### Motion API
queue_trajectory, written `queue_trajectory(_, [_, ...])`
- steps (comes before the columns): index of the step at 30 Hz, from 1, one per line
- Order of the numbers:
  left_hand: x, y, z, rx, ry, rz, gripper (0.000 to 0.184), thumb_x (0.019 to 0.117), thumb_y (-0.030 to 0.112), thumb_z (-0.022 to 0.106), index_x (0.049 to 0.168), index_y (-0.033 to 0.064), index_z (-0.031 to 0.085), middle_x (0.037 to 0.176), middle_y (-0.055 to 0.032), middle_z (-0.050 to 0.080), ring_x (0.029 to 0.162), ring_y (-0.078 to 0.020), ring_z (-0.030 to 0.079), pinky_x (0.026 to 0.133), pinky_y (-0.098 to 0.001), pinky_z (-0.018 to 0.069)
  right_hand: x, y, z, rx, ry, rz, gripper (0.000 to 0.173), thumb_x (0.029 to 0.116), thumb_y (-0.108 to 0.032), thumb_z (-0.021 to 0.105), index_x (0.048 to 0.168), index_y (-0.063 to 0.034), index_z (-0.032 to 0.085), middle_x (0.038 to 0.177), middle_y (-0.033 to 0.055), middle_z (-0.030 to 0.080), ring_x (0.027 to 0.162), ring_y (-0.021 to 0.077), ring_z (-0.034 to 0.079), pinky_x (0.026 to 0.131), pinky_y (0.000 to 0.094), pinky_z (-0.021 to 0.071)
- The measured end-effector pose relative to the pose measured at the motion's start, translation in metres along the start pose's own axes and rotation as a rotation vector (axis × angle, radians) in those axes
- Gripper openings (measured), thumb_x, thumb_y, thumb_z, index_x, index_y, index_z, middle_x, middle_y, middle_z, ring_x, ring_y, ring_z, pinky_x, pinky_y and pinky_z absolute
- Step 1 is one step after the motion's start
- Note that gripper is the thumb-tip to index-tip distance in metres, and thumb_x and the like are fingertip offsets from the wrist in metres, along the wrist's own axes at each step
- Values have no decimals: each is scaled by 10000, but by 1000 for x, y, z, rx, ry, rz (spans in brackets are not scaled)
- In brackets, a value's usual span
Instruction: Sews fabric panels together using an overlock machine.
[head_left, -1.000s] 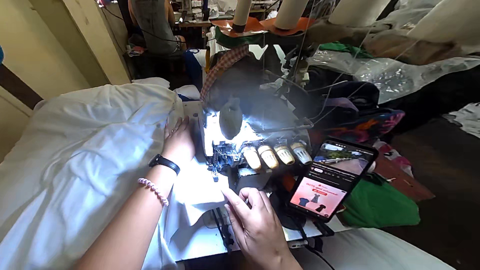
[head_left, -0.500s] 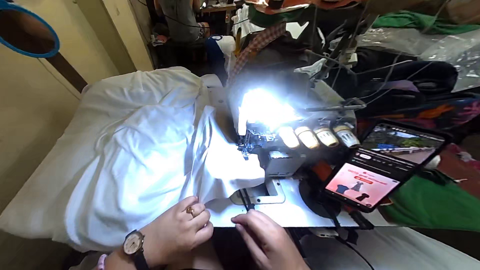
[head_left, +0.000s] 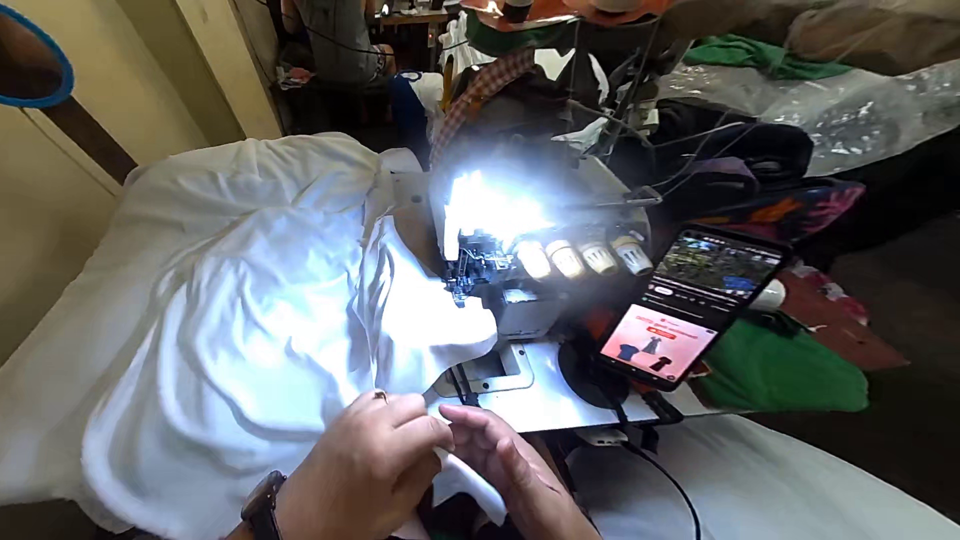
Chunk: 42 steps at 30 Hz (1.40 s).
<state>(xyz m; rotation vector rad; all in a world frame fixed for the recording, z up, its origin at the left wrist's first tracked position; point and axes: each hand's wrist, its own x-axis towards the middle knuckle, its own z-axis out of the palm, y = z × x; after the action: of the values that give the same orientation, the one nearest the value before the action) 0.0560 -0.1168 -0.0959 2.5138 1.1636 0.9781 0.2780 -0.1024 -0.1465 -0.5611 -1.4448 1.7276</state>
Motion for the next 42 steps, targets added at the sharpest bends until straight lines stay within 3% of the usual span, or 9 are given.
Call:
queue_trajectory(3, [16, 2, 2, -5, 102, -60, 224, 1025, 335, 571, 960, 153, 683, 772, -12, 584, 710, -142, 582, 638, -298, 470, 3, -11, 3, 155, 46, 39, 730, 1020, -631, 390, 1414, -29, 517, 1175, 68, 710, 1044, 172, 698, 866, 354, 603])
queue_trajectory(6, [27, 6, 3, -253, 111, -133, 165, 1045, 200, 548, 1083, 117, 685, 1001, -24, 677, 971, -67, 650, 850, -214, 552, 2, -22, 0, 131, 64, -26, 681, 1025, -607, 415, 1399, -51, 537, 1191, 54, 694, 1027, 153, 695, 846, 346, 610])
queue_trajectory(9, [35, 9, 9, -338, 193, -206, 193, 1034, 259, 600, 1017, 96, 702, 933, 1, 691, 905, -14, 639, 807, -169, 533, 1, -28, -4, -36, 63, -168, 521, 1052, -420, 526, 1408, -39, 528, 1254, 38, 675, 1069, 105, 680, 900, 318, 596])
queue_trajectory(12, [41, 12, 13, -345, 249, -249, 225, 1032, 297, 608, 974, 95, 689, 892, 26, 675, 856, 13, 623, 778, -153, 521, 1, -35, -4, -216, 109, -237, 512, 955, -170, 724, 1370, 44, 514, 1297, 74, 649, 1092, 68, 667, 928, 267, 589])
queue_trajectory(17, [47, 19, 14, -385, 281, -256, 142, 1026, 201, 618, 1055, 97, 710, 1001, 19, 711, 948, 1, 653, 851, -160, 548, 5, -43, 1, -373, 267, -245, 260, 920, 53, 666, 1175, 89, 634, 1098, 105, 726, 980, 63, 704, 876, 235, 599])
queue_trajectory(23, [68, -1, 24, -21, 455, -304, 245, 989, 352, 643, 928, 139, 747, 840, 69, 702, 808, 50, 627, 739, -133, 517, 33, -38, -12, -489, 401, -238, 144, 959, -164, 702, 938, -22, 685, 808, 3, 689, 710, 7, 655, 651, 176, 571])
queue_trajectory(27, [89, -30, 40, 60, 424, -480, 113, 955, 251, 659, 972, 164, 729, 897, 71, 693, 846, -14, 665, 760, -224, 571, 65, -25, -39, -751, 465, -185, 265, 980, -368, 651, 882, -142, 748, 1082, -12, 681, 1034, 70, 630, 897, 257, 539])
queue_trajectory(38, [75, -30, 44, 85, 388, -489, 163, 955, 322, 634, 933, 207, 748, 855, 133, 688, 817, 6, 634, 804, -261, 531, 47, -17, -31, -459, 397, -82, 167, 960, -155, 674, 853, -41, 735, 908, 14, 706, 826, 2, 660, 739, 144, 561])
queue_trajectory(42, [79, -25, 45, 323, 333, -354, 204, 972, 213, 594, 952, 173, 793, 913, 23, 727, 866, -136, 686, 802, -377, 552, 48, -13, -29, -430, 465, -55, 150, 923, -157, 719, 812, -62, 686, 799, -18, 674, 707, -14, 624, 638, 137, 526])
